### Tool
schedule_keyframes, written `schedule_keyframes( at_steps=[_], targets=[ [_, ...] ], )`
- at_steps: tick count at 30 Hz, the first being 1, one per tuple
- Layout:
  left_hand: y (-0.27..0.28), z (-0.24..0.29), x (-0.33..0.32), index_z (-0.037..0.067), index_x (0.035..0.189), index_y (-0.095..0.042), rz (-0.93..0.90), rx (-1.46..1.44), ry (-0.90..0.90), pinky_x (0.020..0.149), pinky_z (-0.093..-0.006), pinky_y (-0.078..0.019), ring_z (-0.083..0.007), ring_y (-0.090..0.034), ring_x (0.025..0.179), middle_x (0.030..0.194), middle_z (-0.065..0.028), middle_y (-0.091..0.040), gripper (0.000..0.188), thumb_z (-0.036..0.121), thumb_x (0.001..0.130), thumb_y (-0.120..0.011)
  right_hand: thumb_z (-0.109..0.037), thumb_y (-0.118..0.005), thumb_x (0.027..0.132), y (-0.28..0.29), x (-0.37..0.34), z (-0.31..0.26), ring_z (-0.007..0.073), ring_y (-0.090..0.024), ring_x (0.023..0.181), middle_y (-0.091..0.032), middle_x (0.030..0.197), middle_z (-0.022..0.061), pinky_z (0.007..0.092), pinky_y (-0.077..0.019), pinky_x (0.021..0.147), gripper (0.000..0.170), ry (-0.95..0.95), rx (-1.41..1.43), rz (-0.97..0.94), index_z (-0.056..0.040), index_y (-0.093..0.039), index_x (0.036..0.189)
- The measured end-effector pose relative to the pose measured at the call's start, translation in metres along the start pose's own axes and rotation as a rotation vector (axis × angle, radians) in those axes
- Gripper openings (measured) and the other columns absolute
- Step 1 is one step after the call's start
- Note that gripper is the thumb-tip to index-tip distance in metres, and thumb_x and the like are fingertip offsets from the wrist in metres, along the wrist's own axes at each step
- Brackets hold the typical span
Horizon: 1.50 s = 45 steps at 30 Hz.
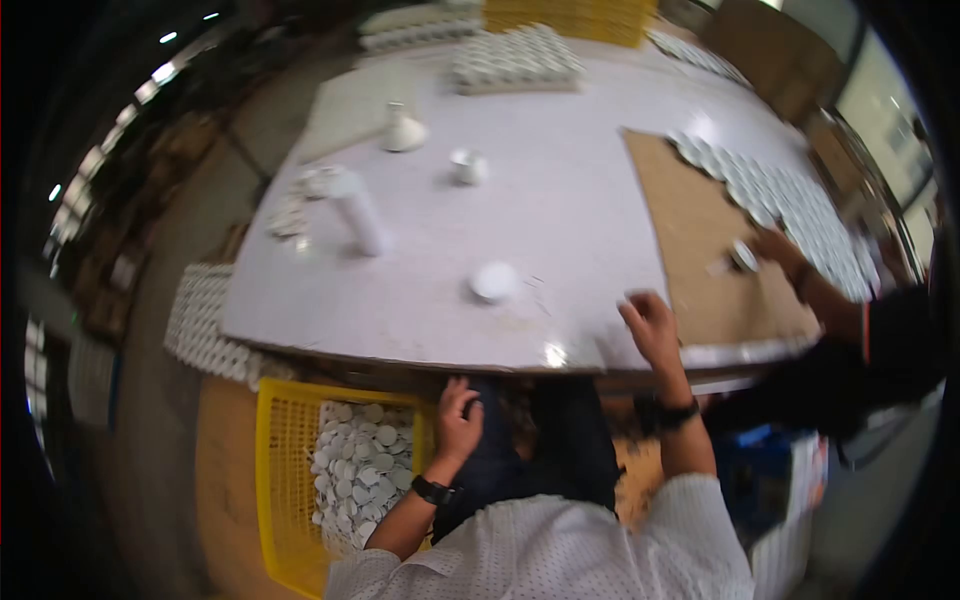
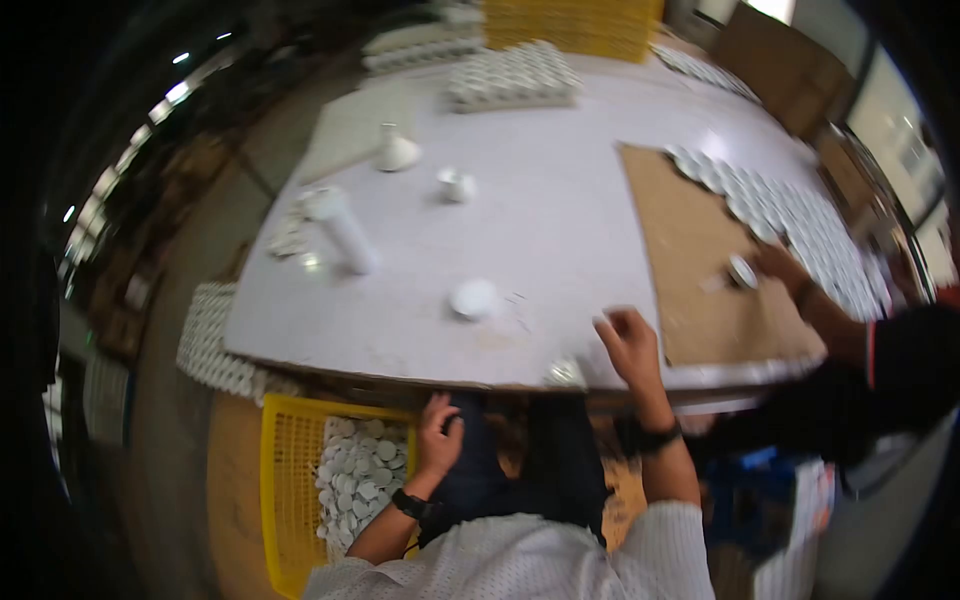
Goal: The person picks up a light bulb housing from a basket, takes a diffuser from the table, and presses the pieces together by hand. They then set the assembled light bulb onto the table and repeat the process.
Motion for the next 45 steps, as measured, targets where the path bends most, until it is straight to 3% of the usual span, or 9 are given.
schedule_keyframes(
  at_steps=[9,11,13,16,22,29,33,38,45],
  targets=[
    [0.008,-0.002,-0.001,0.002,0.09,-0.058,-0.042,0.051,0.067,0.102,-0.04,-0.0308,-0.0339,-0.039,0.123,0.123,-0.0186,-0.052,0.015,0.0,0.075,-0.057,-0.044,-0.071,0.066,0.145,0.106,0.128,0.036,-0.057,0.089,-0.058,0.105,0.0193,0.0443,-0.0449,0.079,0.061,-0.052,-1.09,0.685,0.0017,-0.057,0.105],
    [0.006,-0.004,-0.003,0.004,0.09,-0.059,-0.045,0.018,0.037,0.101,-0.0396,-0.0313,-0.0338,-0.04,0.123,0.123,-0.0177,-0.052,0.016,0.0,0.075,-0.058,-0.041,-0.073,0.063,0.163,0.109,0.109,0.0342,-0.059,0.085,-0.062,0.091,0.022,0.0421,-0.0464,0.075,0.057,-0.378,-0.743,0.507,0.0038,-0.06,0.097],
    [0.006,-0.003,-0.002,0.005,0.088,-0.059,-0.04,0.055,0.024,0.099,-0.0401,-0.0343,-0.0344,-0.04,0.122,0.121,-0.0158,-0.053,0.014,0.003,0.074,-0.058,-0.04,-0.073,0.063,0.165,0.114,0.114,0.0326,-0.061,0.078,-0.063,0.092,0.0213,0.0423,-0.0481,0.068,0.061,-0.248,-0.389,0.443,0.0044,-0.057,0.102],
    [0.006,-0.002,-0.005,0.005,0.088,-0.059,0.038,0.046,0.056,0.099,-0.0391,-0.0348,-0.0324,-0.041,0.122,0.122,-0.0145,-0.053,0.013,0.004,0.075,-0.059,-0.042,-0.072,0.064,0.202,0.162,0.249,0.0372,-0.057,0.095,-0.057,0.105,0.0265,0.0414,-0.0462,0.08,0.078,-0.231,-0.773,0.466,0.0068,-0.046,0.118],
    [0.007,0.006,-0.003,0.006,0.087,-0.06,-0.043,0.018,0.086,0.1,-0.0376,-0.0344,-0.0308,-0.041,0.122,0.121,-0.0144,-0.053,0.011,0.006,0.076,-0.06,-0.036,-0.069,0.066,0.18,0.162,0.216,0.0404,-0.058,0.086,-0.061,0.088,0.0273,0.0455,-0.0445,0.076,0.056,-0.216,-0.699,0.456,0.0062,-0.057,0.1],
    [0.003,0.02,-0.009,0.005,0.085,-0.061,-0.035,-0.063,0.011,0.096,-0.0357,-0.0387,-0.0295,-0.045,0.119,0.123,-0.0146,-0.052,0.008,0.006,0.077,-0.061,-0.034,-0.072,0.066,0.122,0.113,0.161,0.0395,-0.052,0.101,-0.051,0.112,0.0267,0.0436,-0.0447,0.083,0.067,-0.132,-0.72,0.165,0.004,-0.05,0.117],
    [0.003,0.053,0.002,0.003,0.103,-0.059,-0.205,-0.364,0.201,0.09,-0.032,-0.0441,-0.0226,-0.053,0.111,0.122,-0.0131,-0.054,0.025,0.008,0.078,-0.062,-0.015,-0.078,0.063,0.059,0.059,0.096,0.03,-0.05,0.1,-0.049,0.112,0.0176,0.0387,-0.0415,0.086,0.067,0.233,-0.229,0.066,-0.0007,-0.047,0.121],
    [-0.011,0.078,0.022,0.004,0.134,-0.025,-0.319,-0.572,0.151,0.09,-0.0301,-0.044,-0.0235,-0.051,0.112,0.122,-0.0154,-0.05,0.072,0.005,0.074,-0.066,-0.01,-0.082,0.055,-0.045,-0.039,-0.047,0.0275,-0.048,0.1,-0.048,0.108,0.0152,0.0362,-0.0404,0.085,0.075,0.386,0.019,-0.432,-0.0017,-0.046,0.12],
    [0.008,0.059,0.016,0.004,0.129,-0.035,-0.22,-0.526,0.247,0.091,-0.0322,-0.042,-0.0187,-0.05,0.108,0.118,-0.0107,-0.05,0.074,0.008,0.066,-0.073,-0.018,-0.083,0.055,-0.121,-0.096,-0.07,0.0308,-0.049,0.094,-0.049,0.099,0.0161,0.0387,-0.0422,0.083,0.076,0.43,0.075,-0.591,-0.003,-0.046,0.119]
  ],
)
Point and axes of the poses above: each hand's wrist, its own x-axis towards the middle knuckle, its own y-axis out of the back of the hand, z = x × y, the point moved 2 cm from there along x, towards the middle knuckle
